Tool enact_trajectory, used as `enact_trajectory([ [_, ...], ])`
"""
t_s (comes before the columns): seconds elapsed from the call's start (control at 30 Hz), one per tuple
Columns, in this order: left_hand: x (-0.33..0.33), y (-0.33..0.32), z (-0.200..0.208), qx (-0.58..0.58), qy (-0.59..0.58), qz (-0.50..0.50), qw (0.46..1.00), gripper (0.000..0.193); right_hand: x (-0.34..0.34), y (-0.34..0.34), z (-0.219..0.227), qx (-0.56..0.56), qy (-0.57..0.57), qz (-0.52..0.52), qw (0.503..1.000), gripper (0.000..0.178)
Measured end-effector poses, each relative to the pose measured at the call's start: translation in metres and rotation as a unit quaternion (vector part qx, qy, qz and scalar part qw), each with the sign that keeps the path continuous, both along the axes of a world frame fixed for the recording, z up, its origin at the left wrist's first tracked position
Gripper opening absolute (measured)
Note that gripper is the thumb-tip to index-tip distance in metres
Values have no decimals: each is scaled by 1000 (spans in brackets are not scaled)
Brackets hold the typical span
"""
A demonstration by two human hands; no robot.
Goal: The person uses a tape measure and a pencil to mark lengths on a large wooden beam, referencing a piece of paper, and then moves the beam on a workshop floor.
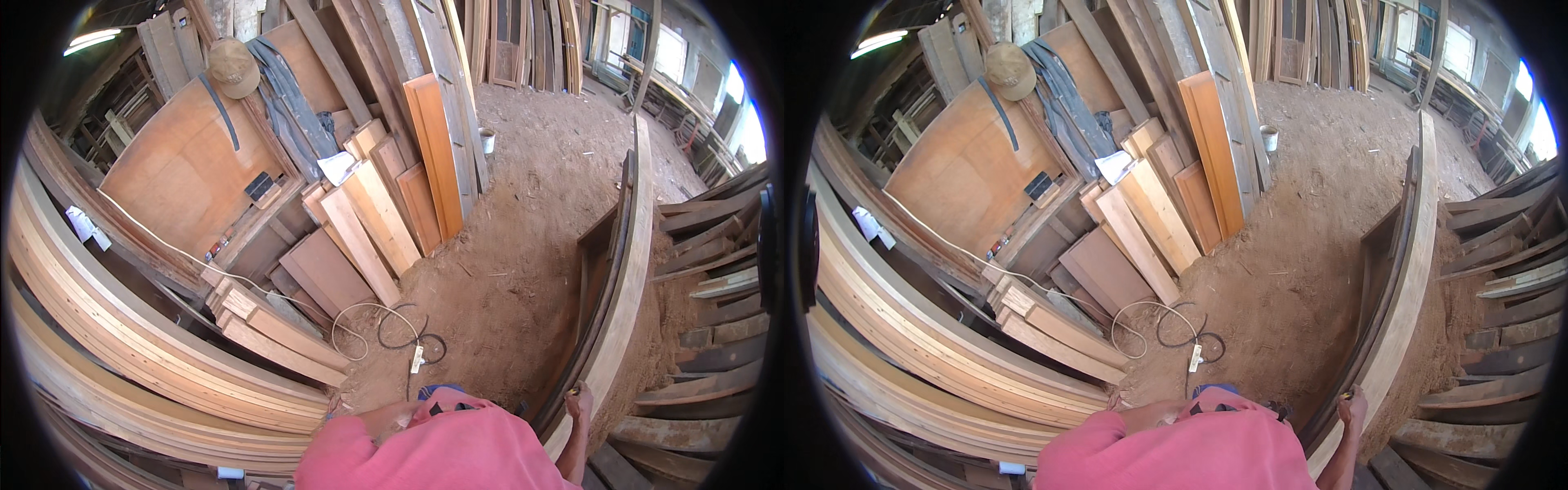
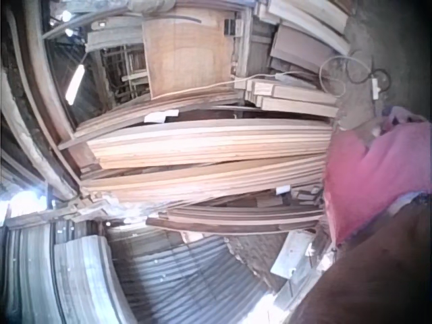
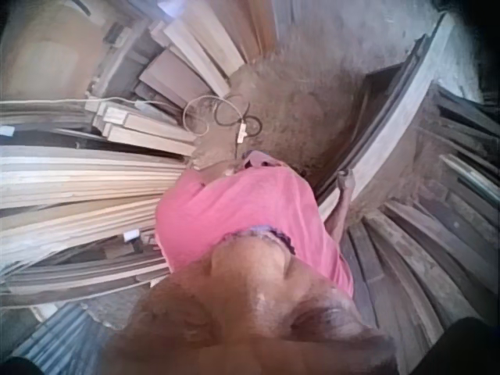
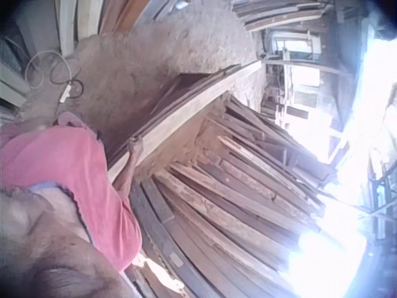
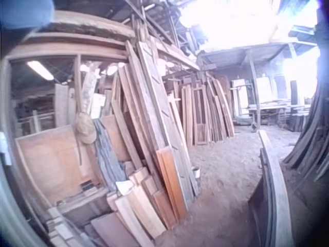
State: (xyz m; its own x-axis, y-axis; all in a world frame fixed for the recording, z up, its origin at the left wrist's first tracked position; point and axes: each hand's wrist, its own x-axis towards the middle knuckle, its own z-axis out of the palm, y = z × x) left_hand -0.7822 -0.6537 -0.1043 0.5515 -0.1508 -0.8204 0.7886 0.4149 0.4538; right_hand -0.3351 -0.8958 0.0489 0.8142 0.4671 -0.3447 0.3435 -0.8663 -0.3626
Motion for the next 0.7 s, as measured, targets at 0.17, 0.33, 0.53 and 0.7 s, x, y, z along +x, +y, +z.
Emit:
enact_trajectory([
  [0.17,52,-16,-3,25,-9,85,996,66,-21,49,19,76,60,120,988,54],
  [0.33,105,-10,-2,15,-16,137,990,67,-19,65,-4,-17,126,260,957,57],
  [0.53,113,27,-4,-28,1,209,978,68,-19,124,-1,-31,206,300,931,57],
  [0.7,132,97,-21,-73,3,245,967,69,14,195,-17,-28,215,307,927,50],
])
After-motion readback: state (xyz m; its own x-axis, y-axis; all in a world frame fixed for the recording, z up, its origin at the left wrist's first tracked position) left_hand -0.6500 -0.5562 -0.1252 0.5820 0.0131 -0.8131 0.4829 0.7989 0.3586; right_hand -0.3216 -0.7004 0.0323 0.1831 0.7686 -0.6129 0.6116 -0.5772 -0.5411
